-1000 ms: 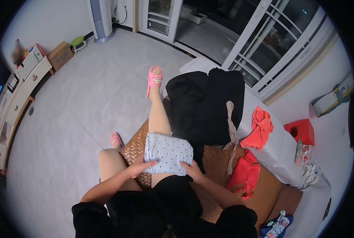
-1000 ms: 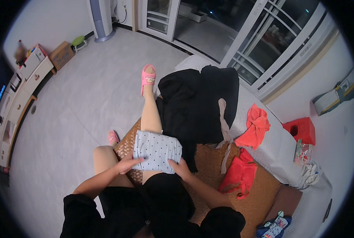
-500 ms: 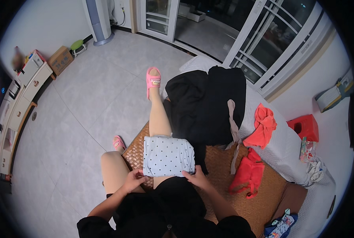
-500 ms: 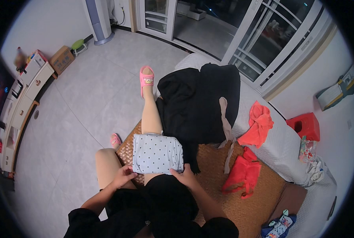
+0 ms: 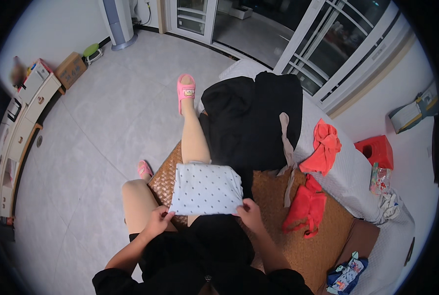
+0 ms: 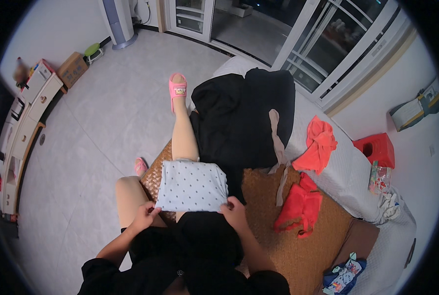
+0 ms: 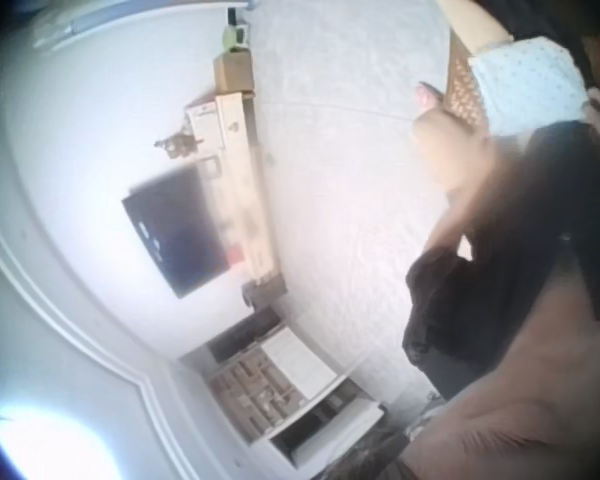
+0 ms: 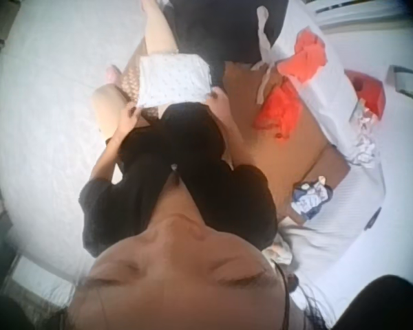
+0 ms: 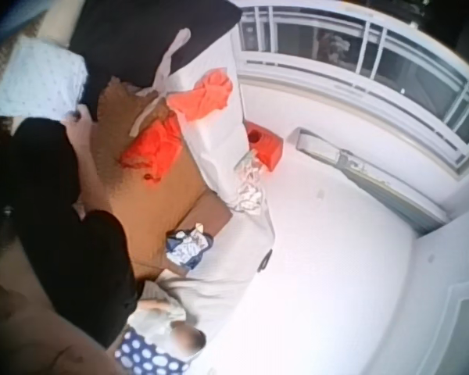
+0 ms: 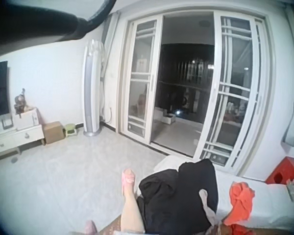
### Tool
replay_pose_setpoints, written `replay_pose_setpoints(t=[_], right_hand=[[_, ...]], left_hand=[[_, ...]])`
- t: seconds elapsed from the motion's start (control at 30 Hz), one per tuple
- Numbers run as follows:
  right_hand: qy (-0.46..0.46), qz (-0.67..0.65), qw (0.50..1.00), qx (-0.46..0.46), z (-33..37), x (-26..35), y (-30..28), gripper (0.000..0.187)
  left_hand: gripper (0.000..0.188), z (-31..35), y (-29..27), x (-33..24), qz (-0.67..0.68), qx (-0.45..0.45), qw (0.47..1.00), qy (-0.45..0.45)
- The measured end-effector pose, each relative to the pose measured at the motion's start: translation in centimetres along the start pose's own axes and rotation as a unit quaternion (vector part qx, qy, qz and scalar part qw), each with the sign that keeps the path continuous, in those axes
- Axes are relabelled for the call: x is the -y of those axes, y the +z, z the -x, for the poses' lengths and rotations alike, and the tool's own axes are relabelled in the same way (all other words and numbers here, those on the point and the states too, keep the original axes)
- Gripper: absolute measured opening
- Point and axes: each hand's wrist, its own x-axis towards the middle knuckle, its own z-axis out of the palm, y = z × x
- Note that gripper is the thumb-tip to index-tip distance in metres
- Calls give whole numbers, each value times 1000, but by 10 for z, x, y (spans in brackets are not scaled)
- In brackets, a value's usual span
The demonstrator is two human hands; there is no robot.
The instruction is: The person sits on a woven mat on the floor and folds several pieces of clothing, including a red shirt, a light blue top, and a white polka-dotted garment. The person folds each item by hand and places them into a neat pile.
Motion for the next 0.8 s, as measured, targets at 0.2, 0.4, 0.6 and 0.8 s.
replay_pose_setpoints(t=[0.2,0.4,0.6,0.8], right_hand=[[2,168,983,71,41,1,-21,24],[-199,313,929,-15,22,113,-2,34],[-468,212,852,101,37,146,93,26],[8,301,948,-105,-99,2,5,31]], left_hand=[[28,42,-5,31,93,219,970,-53],[90,-17,16,-16,322,81,916,-223],[25,-38,73,-37,386,-115,910,-94],[28,-43,84,4,318,-157,930,-94]])
